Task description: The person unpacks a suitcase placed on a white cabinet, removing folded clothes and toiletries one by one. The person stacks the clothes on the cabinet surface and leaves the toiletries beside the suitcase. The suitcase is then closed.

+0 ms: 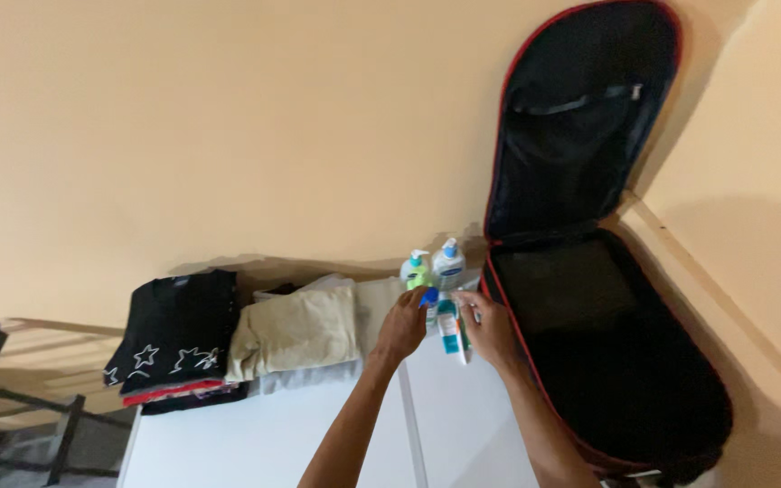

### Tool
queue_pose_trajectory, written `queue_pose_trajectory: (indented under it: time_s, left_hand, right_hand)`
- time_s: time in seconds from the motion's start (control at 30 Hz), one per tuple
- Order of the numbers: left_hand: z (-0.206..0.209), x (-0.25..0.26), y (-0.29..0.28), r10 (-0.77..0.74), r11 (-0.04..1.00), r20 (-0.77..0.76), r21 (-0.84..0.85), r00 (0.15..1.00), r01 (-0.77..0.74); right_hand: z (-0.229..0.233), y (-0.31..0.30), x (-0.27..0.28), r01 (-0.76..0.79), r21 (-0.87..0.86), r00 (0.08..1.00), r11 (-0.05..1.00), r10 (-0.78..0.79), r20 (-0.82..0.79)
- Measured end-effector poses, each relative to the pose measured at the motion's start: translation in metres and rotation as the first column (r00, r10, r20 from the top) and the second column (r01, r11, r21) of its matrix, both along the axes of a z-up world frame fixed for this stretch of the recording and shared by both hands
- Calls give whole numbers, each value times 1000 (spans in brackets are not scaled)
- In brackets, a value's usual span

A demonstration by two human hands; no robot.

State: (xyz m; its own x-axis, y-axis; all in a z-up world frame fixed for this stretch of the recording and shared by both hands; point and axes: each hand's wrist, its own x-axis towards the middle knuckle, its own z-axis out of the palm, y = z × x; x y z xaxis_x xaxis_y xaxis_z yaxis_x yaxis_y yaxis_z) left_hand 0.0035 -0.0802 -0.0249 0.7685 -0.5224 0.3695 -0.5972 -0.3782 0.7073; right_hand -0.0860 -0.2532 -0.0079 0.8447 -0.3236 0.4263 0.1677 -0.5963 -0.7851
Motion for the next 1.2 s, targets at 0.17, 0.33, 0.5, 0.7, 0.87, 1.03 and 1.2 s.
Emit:
queue_pose_trajectory:
  time_s: [0.17,0.33,0.5,0.7,0.87,1.03,1.2]
  left_hand:
    - [7,-38,-91,-165,985,-43,-54,985,163]
    - [-28,-59,-186,-267,962,129,-23,955,272]
    - [-64,-64,-241,-370,910,138,254,919,328]
    - [-73,-72,-257,-297,821,-53,496,953,284]
    - [-75,-65,-270,-220,885,-94,399,971,239]
    - [-70,-67,-265,-197,886,-115,404,974,227]
    - [-44,-72,-259,-156,886,-153,414,976,207]
  right_hand:
    - [-14,-93,-41,254,-63,967,965,-255,-8]
    - [-48,-186,-70,465,-171,868,868,-486,-105]
    - [-76,-264,-84,530,-236,807,814,-570,-154]
    - [-90,-321,-71,535,-197,739,822,-568,-362]
    - [-95,-332,-57,571,-130,657,810,-547,-519]
    - [-84,-335,-51,556,8,668,831,-440,-600]
    - [-76,-337,-41,547,90,679,832,-378,-630]
